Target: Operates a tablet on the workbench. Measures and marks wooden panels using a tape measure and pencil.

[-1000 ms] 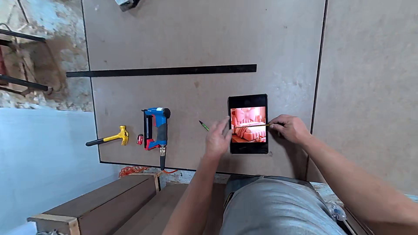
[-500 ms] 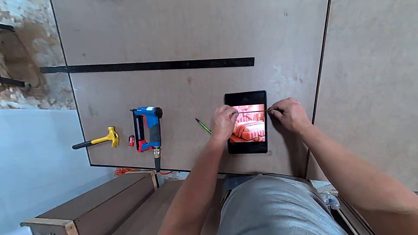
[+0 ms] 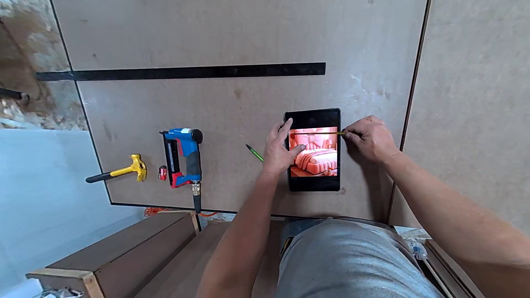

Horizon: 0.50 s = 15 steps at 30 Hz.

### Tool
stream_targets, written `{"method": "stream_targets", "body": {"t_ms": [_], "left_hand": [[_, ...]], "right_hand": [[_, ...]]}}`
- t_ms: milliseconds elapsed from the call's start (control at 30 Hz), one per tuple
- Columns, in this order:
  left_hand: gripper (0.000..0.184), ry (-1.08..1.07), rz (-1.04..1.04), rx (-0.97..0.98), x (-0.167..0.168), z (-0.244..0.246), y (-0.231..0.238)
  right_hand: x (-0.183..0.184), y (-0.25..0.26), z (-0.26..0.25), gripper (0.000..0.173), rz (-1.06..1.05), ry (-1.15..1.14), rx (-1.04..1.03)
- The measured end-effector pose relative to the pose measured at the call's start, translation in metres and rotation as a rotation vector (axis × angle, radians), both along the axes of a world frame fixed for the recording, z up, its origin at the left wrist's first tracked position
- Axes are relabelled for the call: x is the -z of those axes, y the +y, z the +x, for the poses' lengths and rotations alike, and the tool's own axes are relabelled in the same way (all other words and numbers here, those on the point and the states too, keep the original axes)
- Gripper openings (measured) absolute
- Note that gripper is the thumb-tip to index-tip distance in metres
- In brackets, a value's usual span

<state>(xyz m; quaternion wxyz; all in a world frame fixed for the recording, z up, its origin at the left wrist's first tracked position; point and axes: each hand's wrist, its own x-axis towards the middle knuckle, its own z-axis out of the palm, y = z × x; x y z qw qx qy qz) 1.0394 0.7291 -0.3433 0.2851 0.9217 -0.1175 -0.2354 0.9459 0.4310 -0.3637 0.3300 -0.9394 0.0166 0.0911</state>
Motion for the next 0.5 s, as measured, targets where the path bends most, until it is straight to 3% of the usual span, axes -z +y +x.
{"method": "stream_targets", "body": {"t_ms": [333, 500], "left_hand": [[0.066, -0.069, 0.035, 0.061, 0.0071, -0.0007, 0.0030], [0.075, -0.066, 0.095, 0.104, 0.0055, 0.0000, 0.0019]], "right_hand": [[-0.0007, 0.0010, 0.0030, 0.026, 0.006, -0.024, -0.004], [-0.0012, 0.0010, 0.0037, 0.025, -0.012, -0.010, -0.004]]}}
